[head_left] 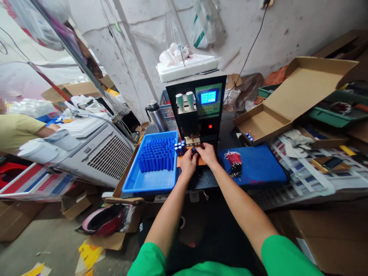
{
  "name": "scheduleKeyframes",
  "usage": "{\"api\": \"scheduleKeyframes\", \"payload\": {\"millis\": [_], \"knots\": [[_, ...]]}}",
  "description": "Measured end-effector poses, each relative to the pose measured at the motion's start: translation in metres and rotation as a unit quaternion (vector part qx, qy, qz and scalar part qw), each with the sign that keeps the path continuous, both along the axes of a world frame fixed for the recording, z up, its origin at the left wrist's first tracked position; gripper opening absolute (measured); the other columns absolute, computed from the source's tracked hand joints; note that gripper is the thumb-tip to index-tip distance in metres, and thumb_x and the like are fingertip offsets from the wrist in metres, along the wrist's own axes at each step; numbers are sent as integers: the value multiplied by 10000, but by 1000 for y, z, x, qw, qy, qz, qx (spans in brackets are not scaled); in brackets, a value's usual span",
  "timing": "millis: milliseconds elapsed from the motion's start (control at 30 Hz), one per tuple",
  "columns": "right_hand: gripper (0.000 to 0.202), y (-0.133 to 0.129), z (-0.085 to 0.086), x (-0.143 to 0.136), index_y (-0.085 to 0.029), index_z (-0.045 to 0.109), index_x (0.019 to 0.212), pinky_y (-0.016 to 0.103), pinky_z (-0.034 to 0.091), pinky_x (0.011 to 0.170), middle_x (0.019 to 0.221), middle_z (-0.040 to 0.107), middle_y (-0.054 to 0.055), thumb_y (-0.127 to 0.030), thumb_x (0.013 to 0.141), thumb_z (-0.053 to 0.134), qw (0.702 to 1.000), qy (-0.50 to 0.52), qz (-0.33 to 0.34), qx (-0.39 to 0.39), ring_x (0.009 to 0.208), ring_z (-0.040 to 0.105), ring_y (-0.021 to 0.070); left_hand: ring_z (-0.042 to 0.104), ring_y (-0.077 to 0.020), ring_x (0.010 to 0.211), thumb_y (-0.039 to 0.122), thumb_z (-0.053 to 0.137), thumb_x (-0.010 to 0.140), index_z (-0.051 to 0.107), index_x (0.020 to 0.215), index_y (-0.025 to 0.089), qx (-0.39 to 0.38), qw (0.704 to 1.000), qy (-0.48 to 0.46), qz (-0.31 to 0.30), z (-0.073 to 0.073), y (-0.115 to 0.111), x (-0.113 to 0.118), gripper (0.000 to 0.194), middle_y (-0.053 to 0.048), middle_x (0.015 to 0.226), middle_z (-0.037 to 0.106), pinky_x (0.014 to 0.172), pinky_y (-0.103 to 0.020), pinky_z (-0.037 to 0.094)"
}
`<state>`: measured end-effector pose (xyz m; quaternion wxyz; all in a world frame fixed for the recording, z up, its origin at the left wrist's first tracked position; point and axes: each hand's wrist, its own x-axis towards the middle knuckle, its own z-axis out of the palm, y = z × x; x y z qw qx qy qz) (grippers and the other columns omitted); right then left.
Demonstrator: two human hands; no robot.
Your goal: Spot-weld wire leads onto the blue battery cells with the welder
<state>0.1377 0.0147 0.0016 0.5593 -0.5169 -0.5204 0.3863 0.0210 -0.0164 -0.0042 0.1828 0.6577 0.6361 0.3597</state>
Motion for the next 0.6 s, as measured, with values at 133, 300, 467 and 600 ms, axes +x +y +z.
{"api": "scheduleKeyframes", "payload": {"millis": [133,300,467,600], "knots": [[210,0,-2,1,-191,604,647,261,387,574,661,663,18,-391,706,581,1000,-4,1,3,640,585,183,650,-186,835,312,552,932,659,1154,203,10,1000,-4,-5,-2,0,0,270,-45,970,722,757,-267,451],[223,0,-4,2,-185,608,646,267,389,582,664,664,23,-398,705,582,1000,2,6,6,642,586,186,651,-194,840,308,550,933,662,1127,201,15,1000,4,-5,-4,0,0,248,-47,960,717,749,-274,451],[230,-1,-6,2,-184,617,649,268,391,585,673,669,27,-404,711,592,1000,-3,6,3,652,589,190,654,-199,886,298,553,932,664,1112,200,27,1000,0,-10,-7,-1,-1,233,-52,992,716,766,-276,452],[221,-1,-8,2,-186,623,659,271,398,593,664,663,25,-398,718,602,1000,-4,5,3,646,591,192,655,-195,851,308,553,932,660,1134,204,19,1000,-8,-8,-7,-2,0,251,-47,970,716,745,-276,453]]}}
